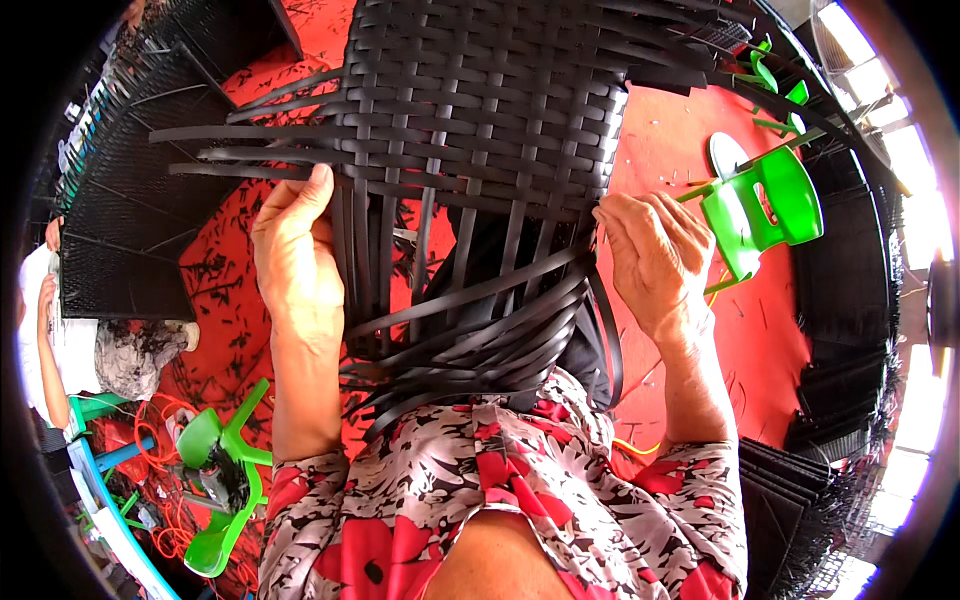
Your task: The person weaves black plastic strips onto a frame by hand to create a wicker-style furniture component.
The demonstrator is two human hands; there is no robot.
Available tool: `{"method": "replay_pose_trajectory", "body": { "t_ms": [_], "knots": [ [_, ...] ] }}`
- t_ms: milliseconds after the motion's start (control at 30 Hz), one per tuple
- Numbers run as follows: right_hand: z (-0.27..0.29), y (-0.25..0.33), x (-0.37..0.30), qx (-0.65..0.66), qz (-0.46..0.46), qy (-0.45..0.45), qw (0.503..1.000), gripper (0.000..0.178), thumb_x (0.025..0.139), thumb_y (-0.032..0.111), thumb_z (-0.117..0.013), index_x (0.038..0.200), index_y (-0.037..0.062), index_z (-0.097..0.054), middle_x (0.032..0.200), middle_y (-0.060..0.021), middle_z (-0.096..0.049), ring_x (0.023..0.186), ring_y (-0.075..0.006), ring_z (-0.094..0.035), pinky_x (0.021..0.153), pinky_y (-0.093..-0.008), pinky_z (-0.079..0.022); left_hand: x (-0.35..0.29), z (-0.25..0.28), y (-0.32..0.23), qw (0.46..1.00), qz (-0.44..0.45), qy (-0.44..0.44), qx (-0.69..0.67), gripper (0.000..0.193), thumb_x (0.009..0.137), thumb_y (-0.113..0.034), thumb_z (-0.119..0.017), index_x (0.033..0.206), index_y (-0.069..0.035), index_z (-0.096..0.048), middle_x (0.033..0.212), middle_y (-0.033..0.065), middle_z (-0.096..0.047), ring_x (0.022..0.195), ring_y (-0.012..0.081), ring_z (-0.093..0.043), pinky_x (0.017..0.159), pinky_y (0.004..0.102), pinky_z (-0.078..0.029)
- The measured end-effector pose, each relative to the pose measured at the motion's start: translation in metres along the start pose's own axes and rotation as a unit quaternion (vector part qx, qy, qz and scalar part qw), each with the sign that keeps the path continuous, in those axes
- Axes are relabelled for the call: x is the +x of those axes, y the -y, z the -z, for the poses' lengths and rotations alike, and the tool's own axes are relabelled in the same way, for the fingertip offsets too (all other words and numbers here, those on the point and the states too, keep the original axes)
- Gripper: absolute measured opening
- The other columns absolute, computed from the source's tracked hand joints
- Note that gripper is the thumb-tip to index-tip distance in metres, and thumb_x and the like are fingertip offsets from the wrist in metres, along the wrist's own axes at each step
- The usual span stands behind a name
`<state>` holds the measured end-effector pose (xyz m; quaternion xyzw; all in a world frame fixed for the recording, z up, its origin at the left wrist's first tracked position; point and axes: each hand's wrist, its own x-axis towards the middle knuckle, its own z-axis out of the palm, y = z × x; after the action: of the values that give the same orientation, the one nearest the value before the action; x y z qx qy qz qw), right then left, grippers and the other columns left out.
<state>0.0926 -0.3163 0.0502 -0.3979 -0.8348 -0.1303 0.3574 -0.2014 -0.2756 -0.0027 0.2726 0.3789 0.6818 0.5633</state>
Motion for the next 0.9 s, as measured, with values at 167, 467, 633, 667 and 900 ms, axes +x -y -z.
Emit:
{"method": "replay_pose_trajectory", "body": {
  "t_ms": [167,467,633,667,900],
  "knots": [
    [0.007,0.012,0.010,-0.026,-0.004,0.033,0.999,0.017,0.075,0.004,-0.073,0.080,0.0051,-0.056,0.067,-0.0056,-0.056,0.060,-0.0236,-0.059,0.052,-0.0342,-0.048,0.002,0.004,0.001,0.998,-0.049,-0.018,0.024,0.010,0.090,-0.011,-0.068,0.085,-0.003,-0.065,0.086,0.0047,-0.068,0.077,0.0152,-0.064,0.075,0.0307,-0.053],
    [0.019,0.021,0.041,-0.116,0.047,0.183,0.975,0.019,0.073,0.005,-0.066,0.074,0.0105,-0.048,0.060,-0.0037,-0.045,0.052,-0.0203,-0.056,0.042,-0.0357,-0.043,-0.008,-0.021,-0.003,0.989,-0.087,-0.104,0.055,0.021,0.090,-0.019,-0.067,0.074,-0.008,-0.059,0.077,0.0005,-0.060,0.070,0.0098,-0.055,0.068,0.0245,-0.043],
    [0.021,0.004,0.040,-0.081,0.055,0.164,0.982,0.023,0.077,0.008,-0.069,0.070,0.0091,-0.047,0.058,-0.0043,-0.046,0.052,-0.0227,-0.054,0.047,-0.0344,-0.045,-0.011,-0.032,-0.001,0.996,-0.020,-0.042,-0.070,0.017,0.088,-0.017,-0.070,0.076,-0.009,-0.062,0.083,0.0006,-0.066,0.078,0.0116,-0.060,0.076,0.0249,-0.046],
    [0.018,-0.001,0.041,-0.075,0.052,0.155,0.984,0.025,0.079,0.009,-0.071,0.070,0.0086,-0.048,0.059,-0.0044,-0.047,0.054,-0.0224,-0.054,0.049,-0.0352,-0.044,-0.005,-0.026,0.001,0.993,0.017,-0.023,-0.112,0.015,0.089,-0.013,-0.069,0.077,-0.008,-0.063,0.083,0.0012,-0.067,0.077,0.0124,-0.062,0.076,0.0267,-0.048],
    [0.014,0.011,0.063,-0.110,0.082,0.232,0.963,0.025,0.079,0.013,-0.073,0.072,0.0080,-0.050,0.062,-0.0051,-0.051,0.055,-0.0236,-0.056,0.053,-0.0353,-0.047,-0.009,-0.031,0.005,0.991,-0.029,-0.070,-0.109,0.024,0.085,-0.008,-0.075,0.067,-0.005,-0.060,0.069,-0.0034,-0.059,0.062,0.0040,-0.049,0.062,0.0199,-0.042]
  ]
}}
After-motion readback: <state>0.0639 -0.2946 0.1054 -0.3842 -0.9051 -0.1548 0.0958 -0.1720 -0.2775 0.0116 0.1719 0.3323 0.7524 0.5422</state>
